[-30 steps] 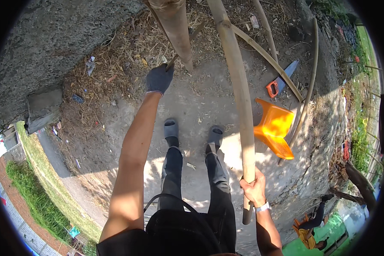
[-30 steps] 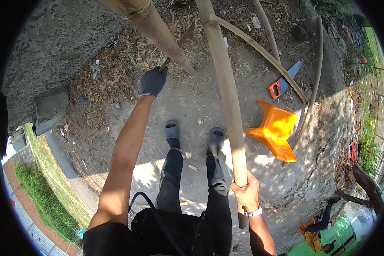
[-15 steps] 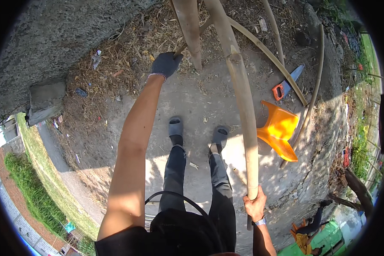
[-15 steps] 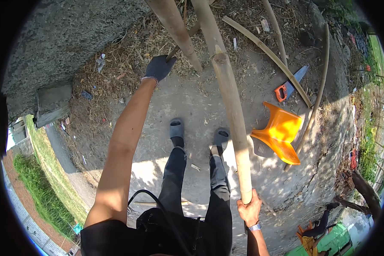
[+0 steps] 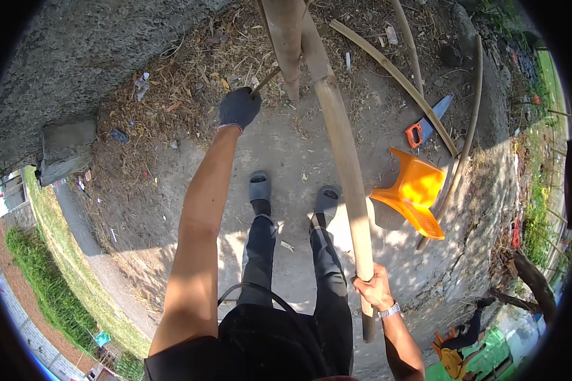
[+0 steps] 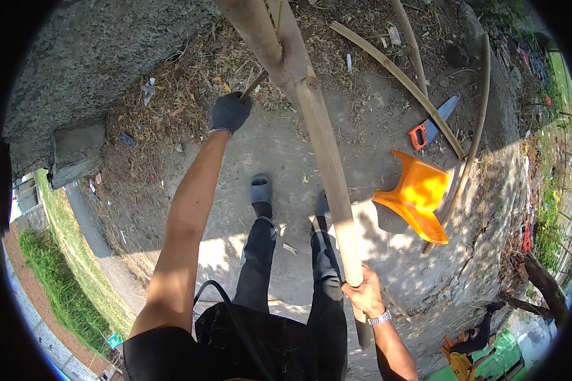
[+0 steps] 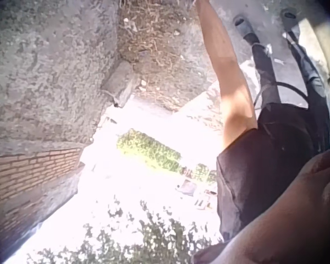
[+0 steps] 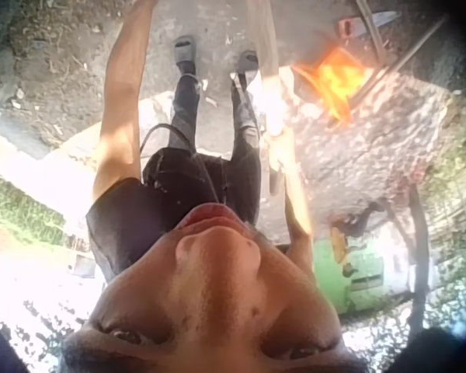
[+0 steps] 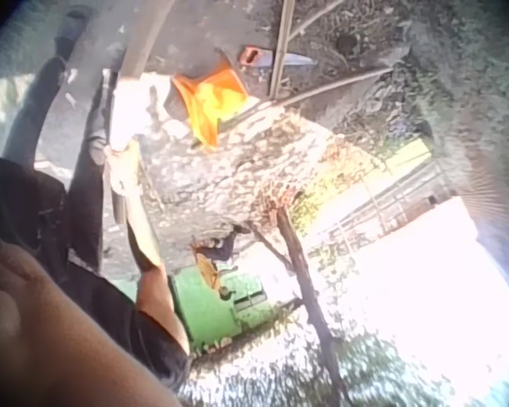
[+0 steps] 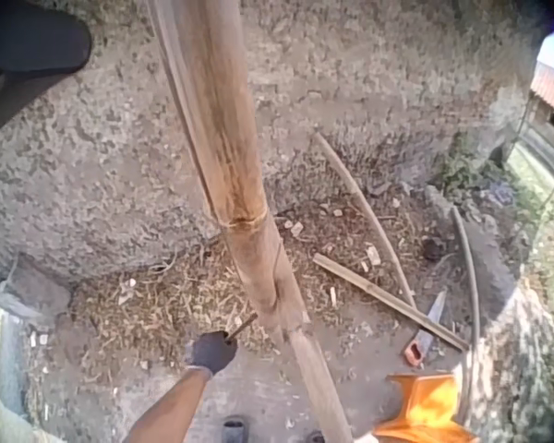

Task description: The person splits a bamboo stalk lengthwise by positioning a knife on its top and hammering the blade down with another bamboo pole, then separates the split bamboo pieces by hand.

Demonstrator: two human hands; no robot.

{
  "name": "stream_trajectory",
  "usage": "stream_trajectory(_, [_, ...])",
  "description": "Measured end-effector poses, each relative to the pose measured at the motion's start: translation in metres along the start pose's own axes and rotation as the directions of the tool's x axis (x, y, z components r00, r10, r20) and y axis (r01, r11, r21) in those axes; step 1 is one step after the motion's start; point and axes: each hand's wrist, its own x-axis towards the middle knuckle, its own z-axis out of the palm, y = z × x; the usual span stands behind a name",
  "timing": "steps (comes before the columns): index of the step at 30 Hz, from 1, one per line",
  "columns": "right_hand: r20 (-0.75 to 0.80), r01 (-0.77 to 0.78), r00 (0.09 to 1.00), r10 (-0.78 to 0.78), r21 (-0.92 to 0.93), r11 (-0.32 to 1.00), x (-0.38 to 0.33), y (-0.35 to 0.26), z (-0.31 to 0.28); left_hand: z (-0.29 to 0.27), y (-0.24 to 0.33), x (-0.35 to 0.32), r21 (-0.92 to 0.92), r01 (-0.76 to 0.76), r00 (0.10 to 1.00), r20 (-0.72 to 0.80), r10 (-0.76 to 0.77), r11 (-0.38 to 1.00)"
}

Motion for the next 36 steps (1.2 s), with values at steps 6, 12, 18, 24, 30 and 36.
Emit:
stream_trajectory(6, [-0.461,0.595,0.758,-0.462,0.199,0.778,0.028,-0.153,-0.108,-0.003,0.005,0.008,0.055,-0.073,0.997,-0.022,0.074,0.996])
stream_trajectory(12, [-0.704,0.915,0.386,-0.596,0.209,0.345,-0.018,-0.305,-0.205,-0.001,0.014,0.013,-0.022,-0.096,0.994,-0.044,0.095,0.995])
stream_trajectory(18, [-0.409,0.685,0.728,-0.55,0.455,0.569,0.065,-0.196,-0.073,-0.024,-0.012,0.022,-0.004,-0.029,0.996,-0.082,0.028,1.0])
stream_trajectory(24, [-0.268,0.0,0.959,-0.094,-0.329,0.944,0.083,-0.02,-0.051,-0.026,-0.022,0.018,0.154,-0.156,0.986,-0.029,0.162,0.976])
stream_trajectory(30, [-0.444,0.193,0.852,-0.279,-0.228,0.954,0.051,-0.083,-0.122,-0.027,-0.023,0.011,0.134,-0.101,0.994,0.06,0.094,0.986])
stream_trajectory(36, [-0.562,0.849,0.518,-0.644,0.243,0.47,-0.029,-0.261,-0.223,-0.022,-0.015,0.024,0.044,-0.083,0.996,0.016,0.082,0.996])
